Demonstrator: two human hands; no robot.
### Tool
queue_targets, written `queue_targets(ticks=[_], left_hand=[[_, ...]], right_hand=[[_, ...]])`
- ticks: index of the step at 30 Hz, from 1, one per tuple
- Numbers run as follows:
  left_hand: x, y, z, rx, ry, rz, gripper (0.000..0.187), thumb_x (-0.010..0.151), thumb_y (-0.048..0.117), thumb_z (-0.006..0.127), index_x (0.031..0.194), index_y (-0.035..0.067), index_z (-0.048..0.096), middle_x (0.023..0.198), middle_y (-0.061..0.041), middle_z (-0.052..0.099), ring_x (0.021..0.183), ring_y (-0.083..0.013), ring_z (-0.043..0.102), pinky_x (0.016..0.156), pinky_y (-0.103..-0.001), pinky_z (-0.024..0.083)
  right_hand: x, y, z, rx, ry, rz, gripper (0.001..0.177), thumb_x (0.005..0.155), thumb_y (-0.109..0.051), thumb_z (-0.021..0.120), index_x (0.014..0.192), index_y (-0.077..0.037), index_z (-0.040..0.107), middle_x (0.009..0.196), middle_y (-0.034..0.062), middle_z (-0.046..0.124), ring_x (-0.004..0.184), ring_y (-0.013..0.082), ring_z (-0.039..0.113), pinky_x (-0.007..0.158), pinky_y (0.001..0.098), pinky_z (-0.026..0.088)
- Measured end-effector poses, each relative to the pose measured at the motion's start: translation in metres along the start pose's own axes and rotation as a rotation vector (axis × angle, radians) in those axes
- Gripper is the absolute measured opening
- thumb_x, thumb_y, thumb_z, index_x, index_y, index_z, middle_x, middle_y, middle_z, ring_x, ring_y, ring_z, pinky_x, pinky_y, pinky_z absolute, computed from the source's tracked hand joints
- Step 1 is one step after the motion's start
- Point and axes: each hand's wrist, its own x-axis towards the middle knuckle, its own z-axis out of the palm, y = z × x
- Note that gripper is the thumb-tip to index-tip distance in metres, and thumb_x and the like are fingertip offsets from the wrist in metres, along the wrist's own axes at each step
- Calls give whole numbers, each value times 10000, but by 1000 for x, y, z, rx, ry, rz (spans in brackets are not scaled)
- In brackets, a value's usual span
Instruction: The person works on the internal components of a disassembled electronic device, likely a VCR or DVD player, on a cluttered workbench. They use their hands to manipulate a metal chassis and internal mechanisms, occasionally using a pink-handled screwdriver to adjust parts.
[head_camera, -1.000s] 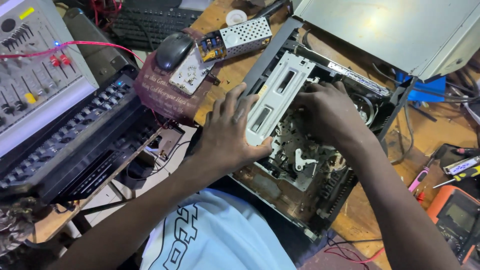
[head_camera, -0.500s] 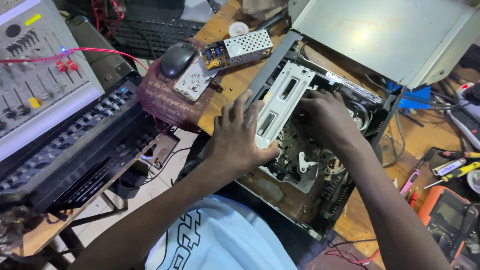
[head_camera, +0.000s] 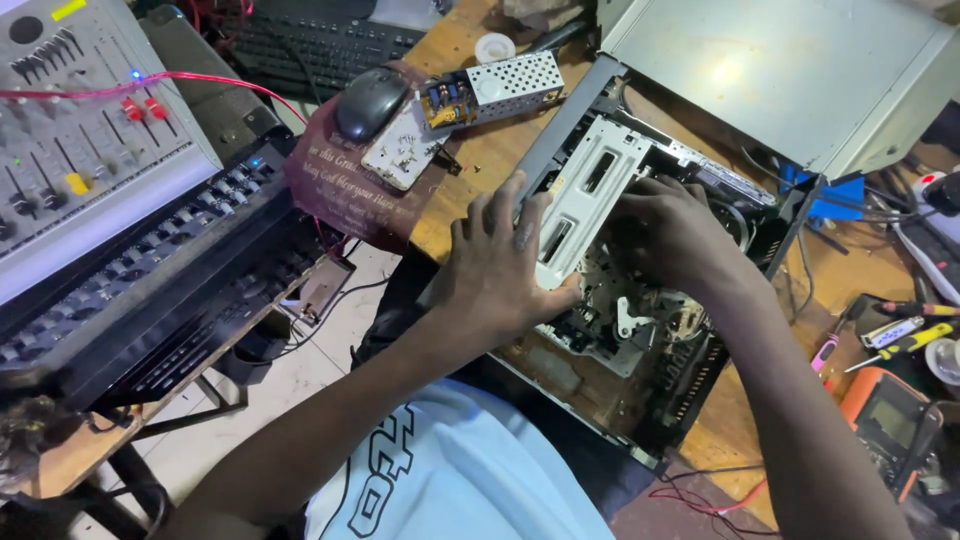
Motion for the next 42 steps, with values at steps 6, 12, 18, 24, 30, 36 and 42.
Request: queue_targets(ticks=[6, 12, 18, 24, 30, 36, 42], left_hand=[[-2, 0, -3, 16, 27, 24, 860, 806, 552, 732, 1476, 78, 477, 1559, -287, 394, 1361, -578, 481, 961, -694, 460], [-3, -2, -12, 43, 5, 61, 846, 833, 561, 727, 1481, 83, 469, 1547, -293, 402, 1357, -567, 512, 954, -677, 489], [-3, -3, -12, 55, -52, 67, 862, 872, 570, 678, 1522, 63, 426, 1577, -299, 346, 1391, -578, 451, 993, -697, 466], [-2, 0, -14, 98, -72, 66, 851, 896, 557, 694, 1532, 64, 420, 1568, -290, 342, 1396, -554, 432, 996, -689, 469], [-1, -2, -7, 60, -33, 95, 893, 880, 566, 749, 1555, 74, 435, 1588, -263, 330, 1471, -556, 344, 1084, -710, 384], [41, 27, -32, 20, -39, 497, 254, 954, 245, 732, 1202, 190, 733, 1544, -74, 488, 1530, -361, 397, 1156, -589, 374], [88, 38, 4, 391, -341, 494, 312, 823, 131, 715, 1112, 160, 831, 1696, -67, 461, 1614, -370, 311, 1199, -626, 343]], right_hand=[[6, 6, 26, -14, 47, 92, 265, 816, -394, 848, 949, -173, 788, 1075, 58, 721, 1196, 345, 646, 1077, 504, 374], [-1, 9, 49, 34, 114, 154, 329, 789, -398, 852, 1008, -178, 742, 1107, 51, 665, 1171, 317, 580, 1046, 491, 372], [-5, -8, 41, 116, 184, 122, 450, 861, -539, 824, 1021, -130, 726, 1097, 114, 653, 1149, 374, 576, 1035, 530, 388], [-2, -16, 27, 64, 135, 188, 373, 765, -383, 880, 1035, -163, 746, 1125, 82, 665, 1184, 388, 561, 1040, 598, 386], [-31, -15, 31, -34, 133, 121, 327, 798, -254, 834, 1117, -253, 762, 1220, 3, 684, 1386, 295, 534, 1160, 531, 369], [-49, 7, 9, 292, 31, 126, 741, 861, 21, 654, 1567, -175, 544, 1301, 163, 769, 1557, 402, 437, 1246, 602, 248], [-42, 9, 13, 484, 132, 285, 586, 1004, -60, 607, 1554, -219, 480, 1176, 202, 783, 1177, 481, 710, 1006, 642, 535]])
